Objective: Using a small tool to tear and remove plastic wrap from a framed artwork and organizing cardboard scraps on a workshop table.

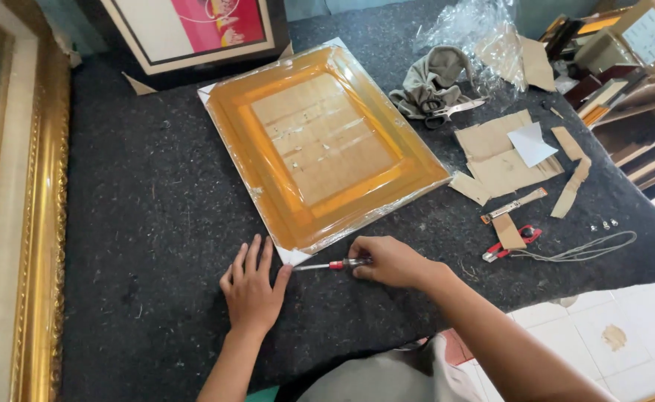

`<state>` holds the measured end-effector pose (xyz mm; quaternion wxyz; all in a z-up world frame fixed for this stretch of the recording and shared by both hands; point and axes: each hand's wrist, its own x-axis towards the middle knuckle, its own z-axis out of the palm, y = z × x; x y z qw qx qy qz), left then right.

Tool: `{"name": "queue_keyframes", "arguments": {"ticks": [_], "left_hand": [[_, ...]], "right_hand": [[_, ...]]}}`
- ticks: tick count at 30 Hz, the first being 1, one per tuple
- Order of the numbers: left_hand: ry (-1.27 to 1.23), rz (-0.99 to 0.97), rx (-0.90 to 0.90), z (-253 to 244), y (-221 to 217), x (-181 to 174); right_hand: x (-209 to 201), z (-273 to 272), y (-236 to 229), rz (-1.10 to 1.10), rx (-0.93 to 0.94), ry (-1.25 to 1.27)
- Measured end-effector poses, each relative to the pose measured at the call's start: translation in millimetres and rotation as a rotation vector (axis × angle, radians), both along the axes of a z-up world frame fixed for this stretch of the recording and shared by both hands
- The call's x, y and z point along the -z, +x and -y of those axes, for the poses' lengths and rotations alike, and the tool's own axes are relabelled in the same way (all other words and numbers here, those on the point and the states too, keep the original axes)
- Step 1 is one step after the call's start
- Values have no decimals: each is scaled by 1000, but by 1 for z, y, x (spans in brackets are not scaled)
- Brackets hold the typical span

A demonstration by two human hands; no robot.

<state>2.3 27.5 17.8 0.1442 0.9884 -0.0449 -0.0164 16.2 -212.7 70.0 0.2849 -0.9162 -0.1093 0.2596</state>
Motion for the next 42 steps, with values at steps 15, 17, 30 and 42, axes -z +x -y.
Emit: {"name": "queue_keyframes", "arguments": {"ticks": [15, 17, 30, 42], "left_hand": [[-3, -61, 39, 3, -11, -13], [10, -63, 13, 4, -12, -14], [-72, -329, -201, 11, -3, -10], [-112, -588, -159, 15, 12, -35]], "right_hand": [[-54, -27, -19, -198, 231, -53], [-52, -25, -17, -222, 229, -58], [-59, -30, -7, -252, 130, -103], [-63, -29, 25, -360, 70, -153]]}}
